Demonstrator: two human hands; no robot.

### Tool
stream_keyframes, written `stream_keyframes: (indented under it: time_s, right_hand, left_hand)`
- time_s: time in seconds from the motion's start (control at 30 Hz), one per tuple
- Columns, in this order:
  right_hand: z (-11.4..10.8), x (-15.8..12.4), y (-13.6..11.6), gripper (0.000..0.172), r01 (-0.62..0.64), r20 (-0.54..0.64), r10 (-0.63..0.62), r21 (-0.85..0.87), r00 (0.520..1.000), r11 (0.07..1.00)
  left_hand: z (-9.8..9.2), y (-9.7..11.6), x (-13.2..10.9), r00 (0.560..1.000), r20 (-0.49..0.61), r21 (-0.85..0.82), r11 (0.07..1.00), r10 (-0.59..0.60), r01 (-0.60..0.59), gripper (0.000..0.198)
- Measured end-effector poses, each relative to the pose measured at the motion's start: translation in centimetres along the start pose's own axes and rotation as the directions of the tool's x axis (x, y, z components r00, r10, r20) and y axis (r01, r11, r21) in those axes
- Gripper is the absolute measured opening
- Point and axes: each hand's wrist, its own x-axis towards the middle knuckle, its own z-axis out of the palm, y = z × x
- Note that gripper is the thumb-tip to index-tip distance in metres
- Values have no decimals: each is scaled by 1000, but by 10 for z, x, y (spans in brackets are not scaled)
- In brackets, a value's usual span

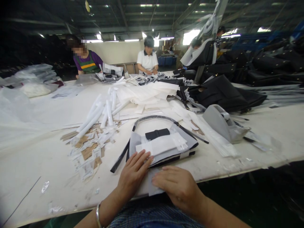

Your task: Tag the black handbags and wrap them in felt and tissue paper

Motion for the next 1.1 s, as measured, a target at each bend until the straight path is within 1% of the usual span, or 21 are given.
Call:
stream_keyframes:
  time_s: [0.07,0.13,0.27,0.37,0.47,0.6,0.67,0.8,0.9,1.03,1.1]
  right_hand:
    - [-5,17,6,31,-17,19,17,0,1000,1000]
    - [-7,31,13,29,-43,26,43,-1,999,999]
    - [-2,57,29,27,-135,24,135,-5,991,991]
    - [4,71,40,24,-251,38,251,-5,967,968]
    - [14,79,51,21,-355,102,352,12,930,935]
    - [27,79,63,12,-489,114,492,-53,863,870]
    - [31,78,67,11,-524,117,531,-86,839,847]
    - [32,79,70,6,-541,147,558,-139,817,829]
    - [32,83,71,12,-555,175,585,-194,792,809]
    - [32,90,71,15,-570,203,613,-233,764,788]
    - [31,94,71,16,-566,221,612,-240,759,788]
  left_hand:
    - [-1,3,-1,1000,-3,26,1000,-9,10,41]
    - [-1,5,-2,999,-31,31,999,-26,27,40]
    - [1,7,-2,996,-83,-18,999,-29,27,33]
    - [4,7,-3,985,-168,-68,997,-39,28,27]
    - [5,6,-7,975,-218,-109,994,-46,23,26]
    - [3,5,-9,976,-204,-162,986,-70,36,27]
    - [1,5,-8,974,-211,-188,981,-86,46,26]
    - [-1,4,-6,970,-209,-228,971,-121,73,25]
    - [-3,4,-6,974,-191,-240,968,-124,76,25]
    - [-5,5,-5,983,-150,-171,982,-108,82,37]
    - [-6,6,-4,987,-124,-118,989,-102,87,36]
